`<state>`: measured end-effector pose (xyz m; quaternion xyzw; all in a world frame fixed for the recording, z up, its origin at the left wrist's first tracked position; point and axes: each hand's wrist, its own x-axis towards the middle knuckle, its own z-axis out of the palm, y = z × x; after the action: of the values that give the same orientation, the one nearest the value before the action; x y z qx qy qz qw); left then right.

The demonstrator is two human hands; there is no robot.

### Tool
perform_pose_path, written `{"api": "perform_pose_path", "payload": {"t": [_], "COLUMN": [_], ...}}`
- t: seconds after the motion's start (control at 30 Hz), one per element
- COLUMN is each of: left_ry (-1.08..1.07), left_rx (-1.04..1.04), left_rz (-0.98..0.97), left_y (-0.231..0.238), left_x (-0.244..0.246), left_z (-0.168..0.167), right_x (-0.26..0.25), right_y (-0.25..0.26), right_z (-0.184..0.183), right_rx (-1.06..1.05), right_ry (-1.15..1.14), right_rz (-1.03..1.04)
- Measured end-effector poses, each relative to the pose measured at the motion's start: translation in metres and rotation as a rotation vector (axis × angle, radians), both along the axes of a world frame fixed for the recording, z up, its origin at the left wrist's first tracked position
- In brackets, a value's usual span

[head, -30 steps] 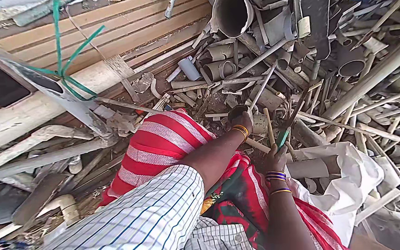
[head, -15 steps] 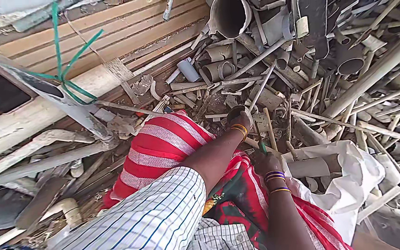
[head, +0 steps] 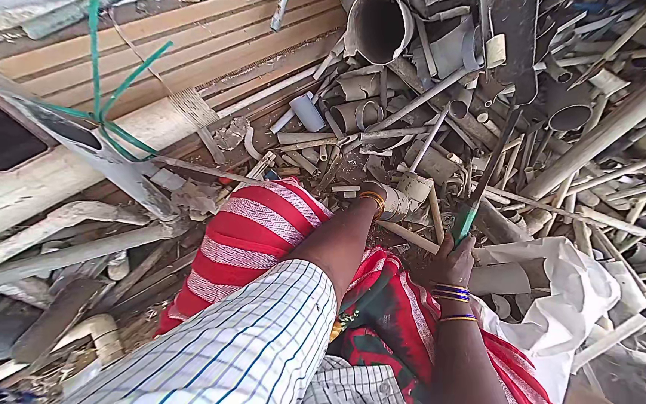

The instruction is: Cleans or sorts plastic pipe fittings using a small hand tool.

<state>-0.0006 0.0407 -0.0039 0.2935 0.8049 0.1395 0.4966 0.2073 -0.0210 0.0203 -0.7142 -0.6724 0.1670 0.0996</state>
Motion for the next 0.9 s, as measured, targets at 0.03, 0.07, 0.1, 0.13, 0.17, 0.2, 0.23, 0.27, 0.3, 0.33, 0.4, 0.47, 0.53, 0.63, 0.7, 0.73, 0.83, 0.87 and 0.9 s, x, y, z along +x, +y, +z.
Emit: {"api": "perform_pose_path", "payload": {"t": [0.03,0.07,0.1,0.13,0.17,0.2,0.23,0.27,0.3,0.33,0.4,0.47,0.53,0.63,0.7,0.73,0.83,0.87,0.9], "left_ry": [0.003,0.006,0.016,0.025,0.025,0.030,0.030,0.024,0.016,0.008,0.010,0.017,0.005,-0.008,-0.007,-0.013,0.004,0.007,-0.007], "left_rx": [-0.012,-0.021,-0.027,-0.035,-0.050,-0.056,-0.057,-0.048,-0.039,-0.049,-0.060,-0.045,-0.032,0.001,-0.012,-0.029,-0.014,-0.011,-0.004], "left_rz": [-0.018,-0.038,-0.046,-0.029,0.011,0.040,0.052,0.063,0.071,0.067,0.061,0.071,0.078,0.119,0.076,0.057,0.031,0.040,0.086], "left_y": [-0.001,0.000,0.001,0.003,0.002,0.002,0.002,0.002,0.001,0.000,-0.001,0.000,-0.002,-0.001,0.001,0.000,0.001,0.001,-0.001], "left_x": [0.002,0.003,0.006,0.010,0.015,0.016,0.016,0.015,0.014,0.014,0.014,0.018,0.021,0.018,0.013,0.014,0.016,0.016,0.017], "left_z": [-0.004,-0.006,-0.007,-0.007,-0.001,0.004,0.006,0.006,0.002,-0.001,-0.002,0.003,0.006,0.001,-0.008,-0.007,-0.002,-0.004,-0.004], "right_x": [-0.001,-0.001,-0.001,0.001,0.001,-0.003,-0.006,-0.007,-0.007,-0.006,-0.006,-0.003,-0.002,-0.005,-0.005,-0.006,-0.005,-0.002,-0.001], "right_y": [-0.001,0.001,0.006,0.011,0.013,0.013,0.010,0.008,0.005,0.001,-0.002,0.007,0.013,0.011,0.007,0.004,0.011,0.014,0.014], "right_z": [-0.005,-0.010,-0.016,-0.023,-0.026,-0.020,-0.009,0.004,0.009,0.008,-0.002,-0.017,-0.027,-0.005,0.001,-0.001,-0.017,-0.030,-0.039], "right_rx": [-0.042,-0.192,-0.399,-0.580,-0.666,-0.639,-0.530,-0.369,-0.180,-0.034,-0.070,-0.450,-0.659,-0.304,-0.065,-0.076,-0.567,-0.709,-0.769], "right_ry": [-0.011,-0.062,-0.137,-0.213,-0.261,-0.268,-0.235,-0.165,-0.081,-0.019,-0.022,-0.142,-0.215,-0.102,-0.001,-0.003,-0.148,-0.219,-0.277], "right_rz": [-0.011,-0.002,0.026,0.061,0.083,0.082,0.073,0.070,0.070,0.068,0.040,0.071,0.092,0.074,0.066,0.044,0.097,0.153,0.191]}}
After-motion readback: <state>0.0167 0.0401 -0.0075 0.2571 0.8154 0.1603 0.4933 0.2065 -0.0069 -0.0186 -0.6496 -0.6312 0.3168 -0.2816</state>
